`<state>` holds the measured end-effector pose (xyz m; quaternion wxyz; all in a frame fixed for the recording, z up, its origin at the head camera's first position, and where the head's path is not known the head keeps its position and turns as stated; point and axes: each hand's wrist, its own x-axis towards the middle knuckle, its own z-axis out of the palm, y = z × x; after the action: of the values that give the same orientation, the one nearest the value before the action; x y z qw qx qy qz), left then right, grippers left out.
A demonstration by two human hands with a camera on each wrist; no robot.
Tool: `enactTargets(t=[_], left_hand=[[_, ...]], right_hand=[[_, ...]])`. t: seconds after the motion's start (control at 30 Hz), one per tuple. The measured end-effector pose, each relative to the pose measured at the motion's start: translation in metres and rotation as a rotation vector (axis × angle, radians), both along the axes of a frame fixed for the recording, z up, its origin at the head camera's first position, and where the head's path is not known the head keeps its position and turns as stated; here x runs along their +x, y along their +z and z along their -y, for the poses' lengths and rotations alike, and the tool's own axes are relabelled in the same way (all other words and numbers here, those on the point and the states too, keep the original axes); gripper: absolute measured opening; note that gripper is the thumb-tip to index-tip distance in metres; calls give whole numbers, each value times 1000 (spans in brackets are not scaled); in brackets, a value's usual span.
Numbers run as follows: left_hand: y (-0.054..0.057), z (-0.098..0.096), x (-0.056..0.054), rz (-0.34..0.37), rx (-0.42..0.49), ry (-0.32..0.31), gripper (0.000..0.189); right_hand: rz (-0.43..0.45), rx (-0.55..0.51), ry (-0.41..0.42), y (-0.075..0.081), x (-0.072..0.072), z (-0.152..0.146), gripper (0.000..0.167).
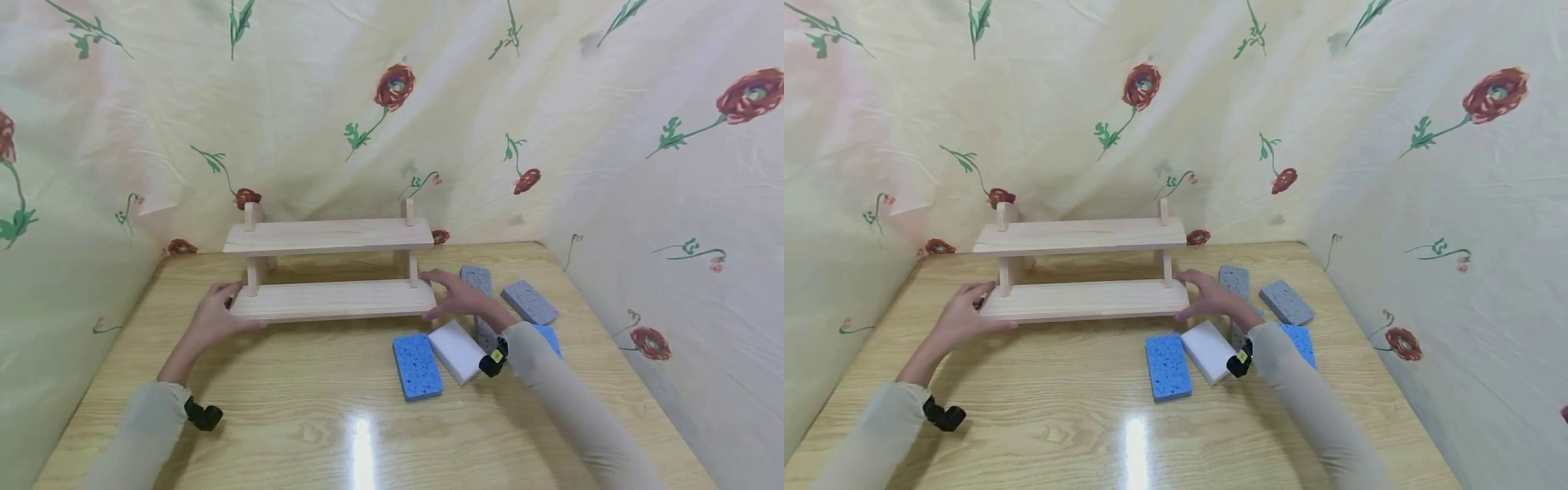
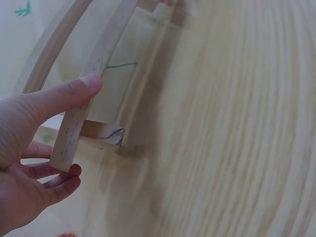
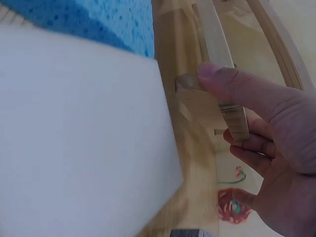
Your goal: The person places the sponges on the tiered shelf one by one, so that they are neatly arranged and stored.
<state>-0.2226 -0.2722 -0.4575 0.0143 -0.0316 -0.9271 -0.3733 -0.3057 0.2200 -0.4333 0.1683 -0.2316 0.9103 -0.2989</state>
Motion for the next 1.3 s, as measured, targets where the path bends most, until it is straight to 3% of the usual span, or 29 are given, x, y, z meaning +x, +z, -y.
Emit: enactTargets(t=[0.23, 0.53, 1.3], left_hand=[[-10, -19, -10, -34, 15, -12, 107], [-11, -35, -16, -50, 17, -11, 105], [-14, -42, -23, -10, 38, -6, 108]], right_hand=[[-23, 32, -13, -5, -5, -20, 96], [-22, 8, -1, -3, -9, -30, 93], [-9, 3, 10, -11, -22, -36, 92]])
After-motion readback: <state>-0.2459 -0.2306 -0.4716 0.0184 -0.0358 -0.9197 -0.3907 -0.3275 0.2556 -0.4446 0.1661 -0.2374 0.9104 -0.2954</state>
